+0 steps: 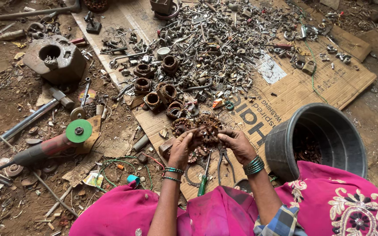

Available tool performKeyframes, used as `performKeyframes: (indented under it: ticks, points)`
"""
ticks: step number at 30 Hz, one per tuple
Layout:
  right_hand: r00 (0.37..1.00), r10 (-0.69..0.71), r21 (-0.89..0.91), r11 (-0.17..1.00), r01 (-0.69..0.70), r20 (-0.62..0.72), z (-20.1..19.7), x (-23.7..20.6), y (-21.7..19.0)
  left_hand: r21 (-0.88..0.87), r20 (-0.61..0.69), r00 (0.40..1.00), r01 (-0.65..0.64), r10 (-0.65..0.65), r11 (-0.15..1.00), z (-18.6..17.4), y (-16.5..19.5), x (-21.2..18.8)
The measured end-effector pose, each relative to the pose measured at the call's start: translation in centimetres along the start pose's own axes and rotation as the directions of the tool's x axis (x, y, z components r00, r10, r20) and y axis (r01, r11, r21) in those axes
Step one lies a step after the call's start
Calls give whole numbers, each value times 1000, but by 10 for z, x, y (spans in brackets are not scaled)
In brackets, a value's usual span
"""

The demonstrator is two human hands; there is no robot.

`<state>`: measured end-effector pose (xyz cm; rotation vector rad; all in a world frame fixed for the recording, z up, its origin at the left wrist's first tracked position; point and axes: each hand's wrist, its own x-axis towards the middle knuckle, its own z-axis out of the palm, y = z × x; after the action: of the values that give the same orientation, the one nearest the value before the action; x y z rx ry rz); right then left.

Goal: The person sits on the ground and uses pliers to remove small metal rings from a circular metal component. The removed rings are placed into a nearby bucket. The person repeats this process with multiple similar components.

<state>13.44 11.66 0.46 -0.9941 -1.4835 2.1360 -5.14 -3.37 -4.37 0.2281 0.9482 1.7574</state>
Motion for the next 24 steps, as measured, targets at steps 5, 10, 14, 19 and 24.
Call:
performKeyframes:
  ticks: [5,10,14,19,24]
  points:
    - [1000,0,-133,991,2,10,3,0,-3,124,54,998,16,-23,992,1,12,-6]
    - [994,61,-121,991,-50,94,-3,3,2,442,-78,997,38,-4,896,8,3,3]
    - [956,200,294,920,-258,214,-21,3,0,61,-369,925,-68,86,996,-14,10,9]
    - [985,163,261,949,-174,65,-18,2,-5,412,-340,935,53,99,910,-16,10,4]
    - [986,-106,-122,988,90,-131,13,-4,-4,504,-133,973,-96,187,858,25,-3,-2]
